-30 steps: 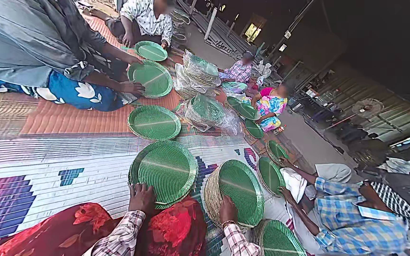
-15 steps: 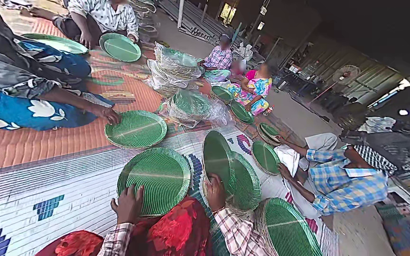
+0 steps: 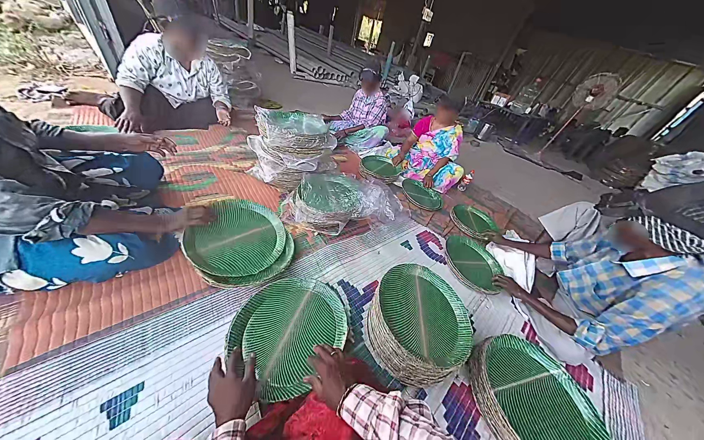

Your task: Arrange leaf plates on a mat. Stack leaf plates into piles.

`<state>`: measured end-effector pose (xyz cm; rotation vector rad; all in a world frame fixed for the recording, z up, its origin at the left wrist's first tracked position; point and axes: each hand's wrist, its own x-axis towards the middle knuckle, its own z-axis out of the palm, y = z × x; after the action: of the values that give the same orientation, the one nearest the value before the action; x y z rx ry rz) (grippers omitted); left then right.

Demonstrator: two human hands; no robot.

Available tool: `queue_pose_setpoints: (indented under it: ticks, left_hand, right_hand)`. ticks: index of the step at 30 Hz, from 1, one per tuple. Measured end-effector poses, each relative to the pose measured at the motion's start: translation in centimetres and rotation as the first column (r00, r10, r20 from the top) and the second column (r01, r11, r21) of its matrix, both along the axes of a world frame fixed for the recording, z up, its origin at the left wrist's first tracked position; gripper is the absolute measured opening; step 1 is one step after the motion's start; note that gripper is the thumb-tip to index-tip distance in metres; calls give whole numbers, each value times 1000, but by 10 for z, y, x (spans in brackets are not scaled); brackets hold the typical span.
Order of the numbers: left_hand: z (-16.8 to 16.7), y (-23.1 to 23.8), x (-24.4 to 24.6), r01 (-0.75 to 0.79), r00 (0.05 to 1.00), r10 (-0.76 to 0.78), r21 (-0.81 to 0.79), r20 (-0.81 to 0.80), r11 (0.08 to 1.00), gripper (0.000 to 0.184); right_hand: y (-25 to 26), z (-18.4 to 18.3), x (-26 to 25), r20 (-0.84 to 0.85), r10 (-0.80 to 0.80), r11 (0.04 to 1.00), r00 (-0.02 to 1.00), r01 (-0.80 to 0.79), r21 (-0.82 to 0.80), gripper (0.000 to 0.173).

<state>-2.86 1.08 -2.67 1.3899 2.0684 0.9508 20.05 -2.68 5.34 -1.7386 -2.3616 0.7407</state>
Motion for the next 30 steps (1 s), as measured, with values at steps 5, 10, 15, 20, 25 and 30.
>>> queue_pose_setpoints:
  ticks: [5, 10, 15, 20, 25, 30]
  left_hand:
    - [-4, -14, 29, 176, 924, -288, -388, -252, 905, 64]
    - [3, -13, 29, 161, 925, -284, -417, -253, 895, 60]
    - [20, -17, 25, 198, 946, -289, -438, -151, 877, 55]
    - [19, -10, 22, 162, 977, -200, -354, -72, 921, 54]
    - [14, 1, 13, 9, 996, -1, -91, 93, 996, 47]
    - [22, 10, 5, -377, 838, 274, 138, 471, 916, 54]
  right_hand:
    - [-4, 18, 75, 51, -534, 804, 844, 489, 338, 65]
    - [-14, 31, 127, 347, -589, 788, 730, 614, 46, 45]
    - [-14, 36, 135, 139, -716, 696, 684, 715, 70, 32]
    - [-6, 40, 117, -201, -662, 625, 722, 680, 383, 24]
    - [1, 48, 56, -332, -359, 621, 872, 489, 613, 27]
    - [-2, 28, -28, -235, -53, 813, 971, 178, 554, 25]
